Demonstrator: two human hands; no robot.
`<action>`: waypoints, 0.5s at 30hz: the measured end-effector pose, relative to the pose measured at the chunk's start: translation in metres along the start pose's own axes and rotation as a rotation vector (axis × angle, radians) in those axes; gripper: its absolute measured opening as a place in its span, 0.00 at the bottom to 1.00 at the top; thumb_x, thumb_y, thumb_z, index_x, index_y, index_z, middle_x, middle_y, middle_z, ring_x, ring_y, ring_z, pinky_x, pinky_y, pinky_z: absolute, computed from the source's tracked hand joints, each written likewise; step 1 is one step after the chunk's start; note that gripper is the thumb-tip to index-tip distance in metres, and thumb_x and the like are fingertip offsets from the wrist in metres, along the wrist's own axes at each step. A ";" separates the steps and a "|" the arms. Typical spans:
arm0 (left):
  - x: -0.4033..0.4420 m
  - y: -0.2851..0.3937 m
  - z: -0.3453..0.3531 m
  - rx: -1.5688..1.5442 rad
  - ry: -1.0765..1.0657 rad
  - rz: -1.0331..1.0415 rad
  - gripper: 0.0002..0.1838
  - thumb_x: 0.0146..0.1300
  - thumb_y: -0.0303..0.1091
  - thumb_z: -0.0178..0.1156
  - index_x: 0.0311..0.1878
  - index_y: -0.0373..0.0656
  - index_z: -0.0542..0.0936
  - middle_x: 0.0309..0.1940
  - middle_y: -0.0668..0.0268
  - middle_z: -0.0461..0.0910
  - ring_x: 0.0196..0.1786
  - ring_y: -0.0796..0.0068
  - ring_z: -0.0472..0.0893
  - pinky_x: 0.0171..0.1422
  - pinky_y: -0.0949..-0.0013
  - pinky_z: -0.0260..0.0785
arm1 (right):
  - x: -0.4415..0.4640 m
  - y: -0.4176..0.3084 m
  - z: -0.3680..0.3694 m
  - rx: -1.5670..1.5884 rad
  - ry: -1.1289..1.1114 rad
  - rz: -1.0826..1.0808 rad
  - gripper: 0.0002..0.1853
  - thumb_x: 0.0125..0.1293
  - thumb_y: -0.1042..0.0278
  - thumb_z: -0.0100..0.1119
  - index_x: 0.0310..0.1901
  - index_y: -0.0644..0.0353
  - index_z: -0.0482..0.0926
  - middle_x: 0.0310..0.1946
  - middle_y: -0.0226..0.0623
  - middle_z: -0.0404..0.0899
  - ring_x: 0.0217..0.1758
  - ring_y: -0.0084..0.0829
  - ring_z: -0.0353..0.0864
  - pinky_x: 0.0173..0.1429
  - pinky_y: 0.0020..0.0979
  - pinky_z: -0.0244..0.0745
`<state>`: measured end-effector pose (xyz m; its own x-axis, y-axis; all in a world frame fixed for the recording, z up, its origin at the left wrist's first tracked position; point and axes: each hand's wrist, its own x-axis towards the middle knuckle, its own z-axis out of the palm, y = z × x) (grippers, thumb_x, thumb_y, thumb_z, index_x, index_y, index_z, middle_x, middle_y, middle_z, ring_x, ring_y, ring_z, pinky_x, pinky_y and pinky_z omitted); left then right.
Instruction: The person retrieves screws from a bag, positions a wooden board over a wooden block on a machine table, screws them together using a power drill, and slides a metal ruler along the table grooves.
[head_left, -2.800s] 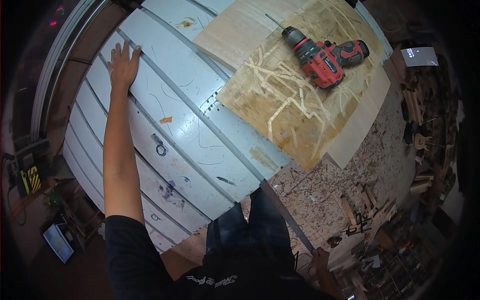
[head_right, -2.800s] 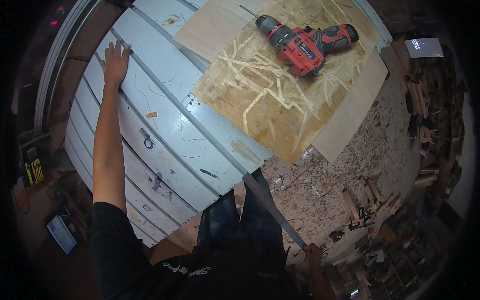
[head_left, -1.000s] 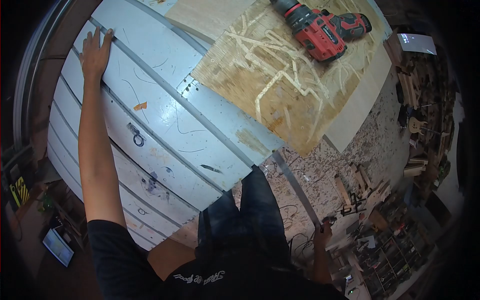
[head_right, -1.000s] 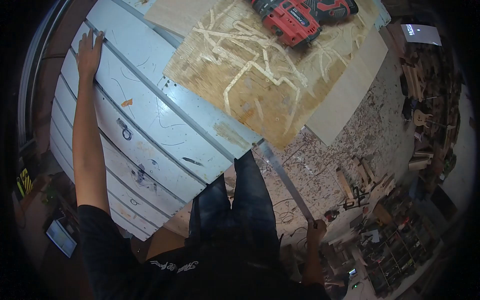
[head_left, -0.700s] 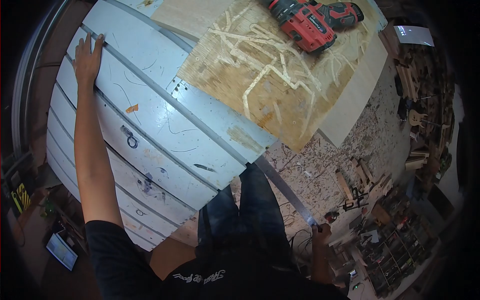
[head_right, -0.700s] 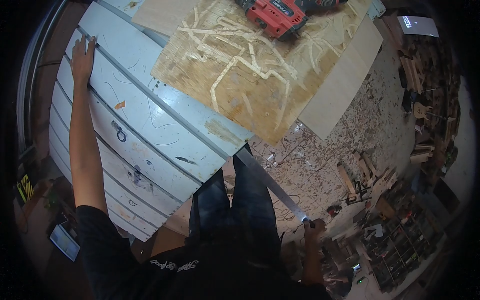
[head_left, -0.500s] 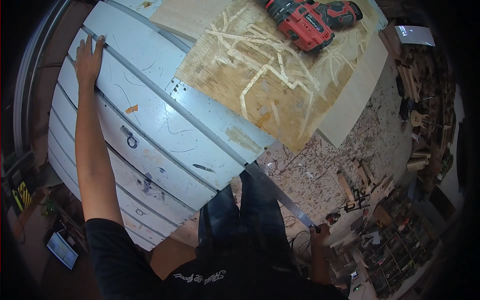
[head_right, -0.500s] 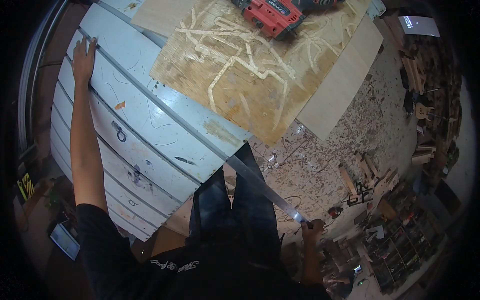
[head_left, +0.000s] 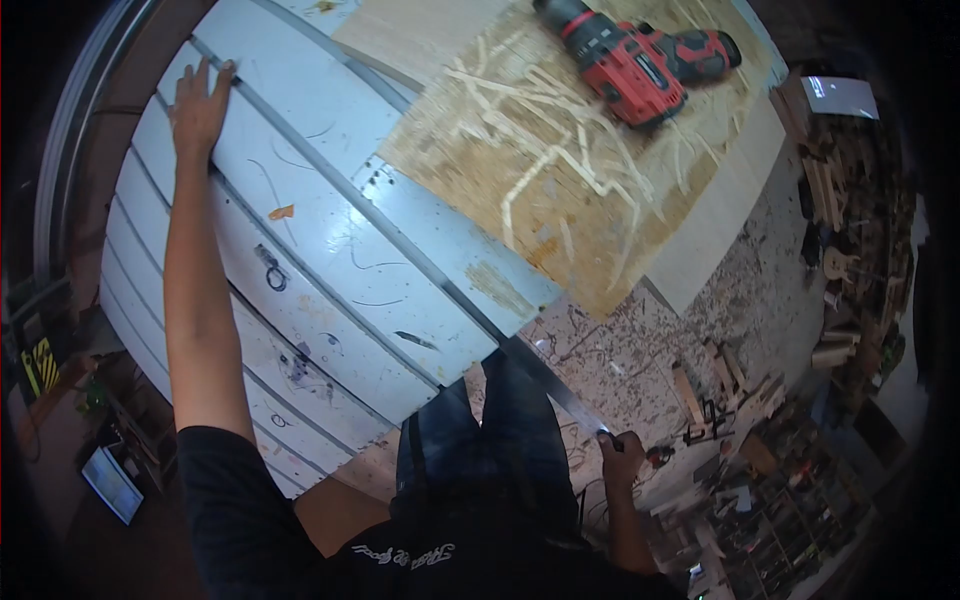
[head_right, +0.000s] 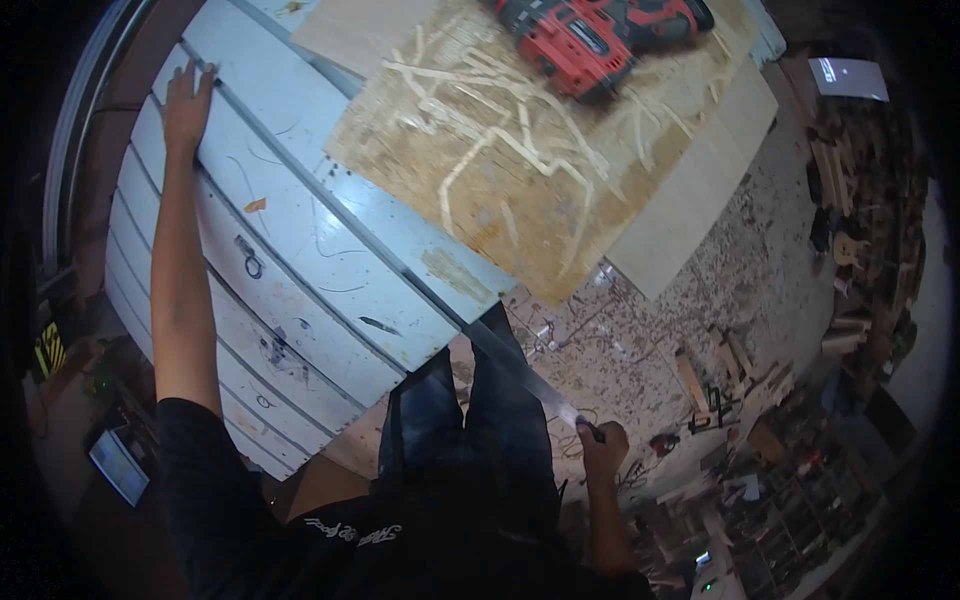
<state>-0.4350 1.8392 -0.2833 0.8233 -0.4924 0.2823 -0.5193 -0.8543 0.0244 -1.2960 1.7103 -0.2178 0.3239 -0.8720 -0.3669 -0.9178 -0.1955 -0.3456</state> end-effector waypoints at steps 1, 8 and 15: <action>0.000 0.000 0.002 -0.011 0.020 0.013 0.46 0.68 0.76 0.39 0.78 0.52 0.63 0.79 0.52 0.57 0.81 0.51 0.53 0.82 0.42 0.42 | 0.010 -0.030 0.004 0.096 -0.027 0.043 0.17 0.50 0.70 0.75 0.22 0.63 0.71 0.19 0.39 0.69 0.22 0.32 0.67 0.31 0.37 0.66; -0.008 0.012 -0.008 -0.054 0.033 -0.036 0.43 0.70 0.74 0.39 0.77 0.53 0.65 0.79 0.53 0.56 0.82 0.53 0.53 0.83 0.44 0.39 | 0.077 -0.211 0.030 0.326 -0.294 -0.198 0.14 0.60 0.65 0.73 0.37 0.67 0.80 0.30 0.43 0.81 0.32 0.35 0.79 0.40 0.36 0.74; -0.011 0.022 -0.022 -0.104 0.031 -0.115 0.33 0.76 0.61 0.38 0.76 0.53 0.67 0.78 0.54 0.59 0.81 0.54 0.55 0.83 0.45 0.40 | 0.078 -0.175 0.023 0.295 -0.621 -0.139 0.13 0.64 0.68 0.68 0.44 0.67 0.79 0.34 0.40 0.82 0.40 0.29 0.82 0.46 0.32 0.76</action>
<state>-0.4607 1.8298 -0.2647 0.8720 -0.3857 0.3014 -0.4444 -0.8820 0.1572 -1.1054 1.6865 -0.2056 0.5855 -0.4128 -0.6977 -0.7864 -0.0802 -0.6125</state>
